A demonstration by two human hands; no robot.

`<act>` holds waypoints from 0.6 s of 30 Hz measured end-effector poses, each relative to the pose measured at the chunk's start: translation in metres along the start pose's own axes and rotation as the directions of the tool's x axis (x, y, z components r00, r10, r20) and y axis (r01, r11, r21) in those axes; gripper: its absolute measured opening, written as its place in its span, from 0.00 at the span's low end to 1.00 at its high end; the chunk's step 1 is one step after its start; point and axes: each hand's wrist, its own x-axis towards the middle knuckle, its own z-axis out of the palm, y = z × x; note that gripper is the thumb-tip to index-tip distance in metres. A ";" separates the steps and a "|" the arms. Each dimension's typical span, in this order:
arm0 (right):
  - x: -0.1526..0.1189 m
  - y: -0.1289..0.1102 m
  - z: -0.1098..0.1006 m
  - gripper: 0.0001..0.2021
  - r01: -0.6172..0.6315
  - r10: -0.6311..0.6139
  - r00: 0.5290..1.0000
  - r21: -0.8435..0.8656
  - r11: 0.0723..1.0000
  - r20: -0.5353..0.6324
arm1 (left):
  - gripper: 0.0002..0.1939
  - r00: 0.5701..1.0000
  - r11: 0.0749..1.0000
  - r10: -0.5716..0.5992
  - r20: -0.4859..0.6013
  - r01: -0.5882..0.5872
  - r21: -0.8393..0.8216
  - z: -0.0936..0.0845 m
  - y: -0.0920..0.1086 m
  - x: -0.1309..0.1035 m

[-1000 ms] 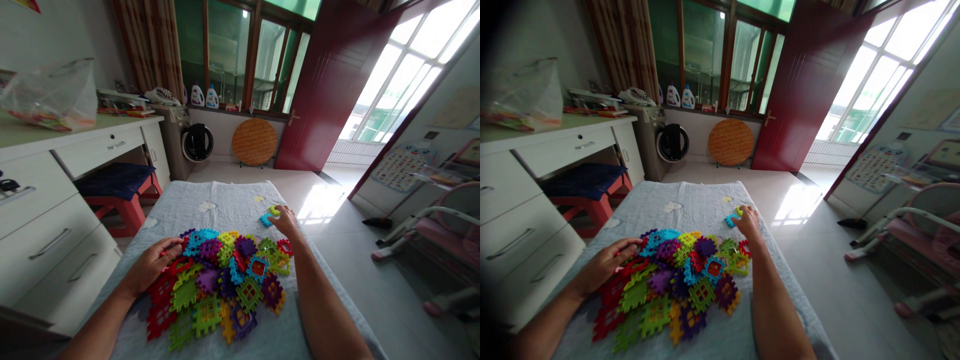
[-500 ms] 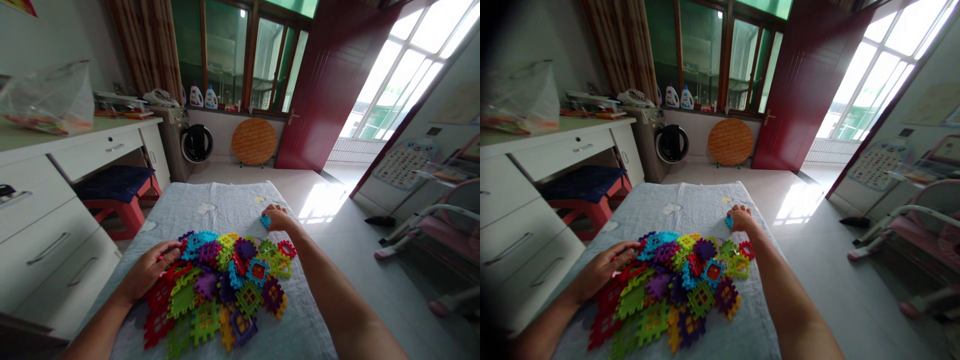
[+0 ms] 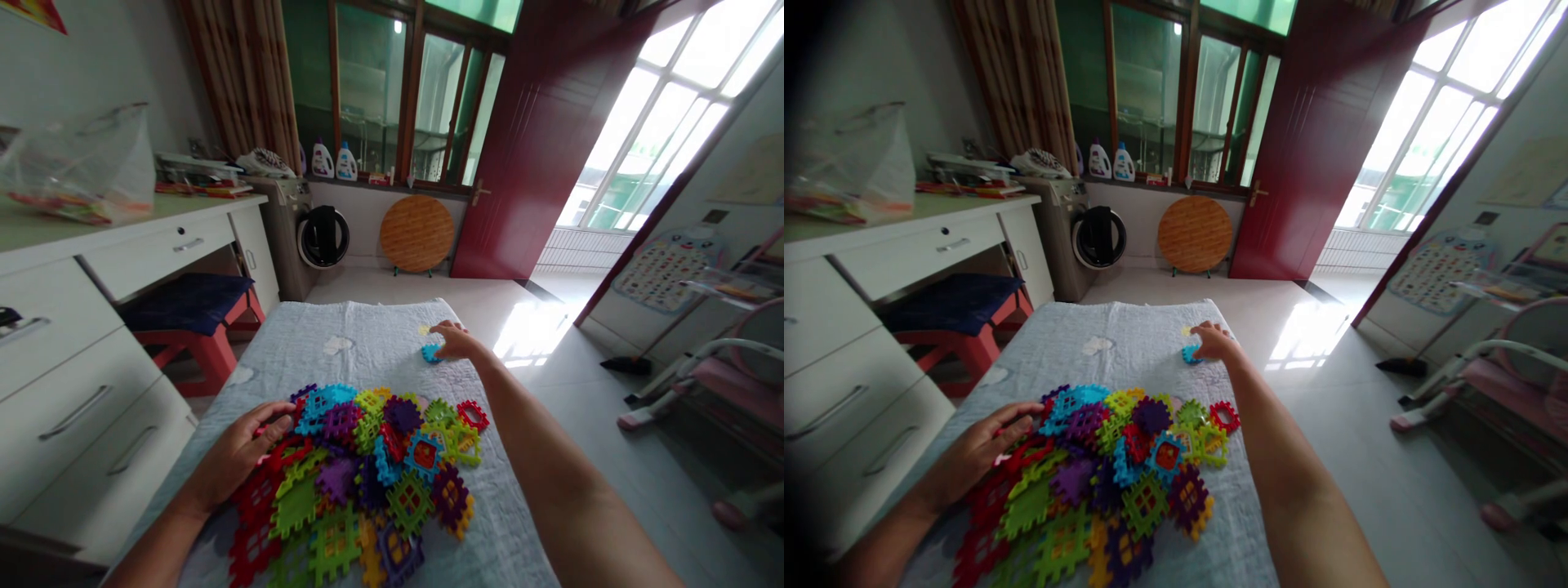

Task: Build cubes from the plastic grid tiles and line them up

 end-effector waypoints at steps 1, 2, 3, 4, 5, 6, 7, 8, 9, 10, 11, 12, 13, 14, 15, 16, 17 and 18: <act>0.000 0.007 -0.005 0.33 -0.010 0.011 0.999 0.041 0.999 -0.036 | 0.26 1.000 1.000 0.007 0.001 -0.007 0.002 0.000 0.000 0.000; 0.000 0.013 -0.009 0.31 -0.024 0.030 0.997 0.073 0.997 -0.071 | 0.26 1.000 1.000 0.014 -0.001 -0.014 0.009 0.000 -0.001 0.001; 0.000 0.019 -0.013 0.30 -0.038 0.048 0.994 0.093 0.995 -0.101 | 0.26 1.000 1.000 0.019 -0.003 -0.019 0.018 -0.001 -0.001 0.002; 0.000 0.022 -0.016 0.29 -0.048 0.059 0.991 0.100 0.994 -0.118 | 0.26 1.000 0.999 0.020 -0.005 -0.020 0.026 -0.001 -0.002 0.002; -0.001 0.024 -0.017 0.28 -0.049 0.061 0.991 0.096 0.994 -0.120 | 0.26 1.000 0.999 0.018 -0.007 -0.018 0.031 -0.001 -0.003 0.002; -0.002 0.023 -0.016 0.28 -0.043 0.052 0.993 0.084 0.996 -0.107 | 0.26 1.000 0.999 0.012 -0.009 -0.012 0.032 -0.001 -0.004 0.002; -0.003 0.020 -0.013 0.28 -0.030 0.035 0.996 0.065 0.997 -0.083 | 0.26 1.000 1.000 0.006 -0.010 -0.006 0.030 -0.001 -0.004 0.002; -0.003 0.016 -0.010 0.29 -0.016 0.018 0.999 0.040 0.999 -0.051 | 0.26 1.000 1.000 0.002 -0.008 -0.002 0.028 -0.001 -0.004 0.002; -0.003 0.011 -0.005 0.30 -0.002 0.002 1.000 0.011 1.000 -0.016 | 0.26 1.000 1.000 0.003 -0.008 -0.002 0.028 -0.001 -0.004 0.002; -0.004 0.005 0.000 0.31 0.010 -0.010 1.000 -0.018 1.000 0.018 | 0.26 1.000 0.999 0.008 -0.011 -0.007 0.031 -0.001 -0.004 0.002; -0.003 0.000 0.004 0.31 0.019 -0.016 0.999 -0.046 0.999 0.049 | 0.26 1.000 0.999 0.018 -0.015 -0.017 0.040 -0.001 -0.004 0.002; -0.003 -0.005 0.007 0.31 0.024 -0.018 0.997 -0.070 0.997 0.075 | 0.26 0.999 0.998 0.031 -0.024 -0.030 0.053 -0.001 -0.004 0.002; -0.003 -0.008 0.009 0.31 0.026 -0.018 0.995 -0.088 0.996 0.094 | 0.26 0.998 0.997 0.045 -0.033 -0.042 0.066 -0.001 -0.004 0.002; -0.002 -0.011 0.010 0.30 0.026 -0.016 0.994 -0.101 0.995 0.105 | 0.26 0.998 0.996 0.053 -0.039 -0.050 0.075 -0.002 -0.004 0.002; -0.001 -0.012 0.010 0.29 0.027 -0.014 0.994 -0.110 0.994 0.112 | 0.26 0.998 0.996 0.053 -0.039 -0.050 0.079 -0.002 -0.005 0.003; -0.001 -0.012 0.010 0.28 0.028 -0.015 0.993 -0.117 0.993 0.113 | 0.26 0.998 0.996 0.050 -0.036 -0.047 0.078 -0.002 -0.005 0.003; 0.000 -0.012 0.009 0.28 0.031 -0.017 0.994 -0.123 0.992 0.112 | 0.26 0.998 0.996 0.047 -0.030 -0.044 0.075 -0.002 -0.006 0.003; 0.000 -0.011 0.009 0.28 0.035 -0.020 0.994 -0.128 0.991 0.111 | 0.26 0.999 0.996 0.047 -0.027 -0.045 0.075 -0.002 -0.006 0.004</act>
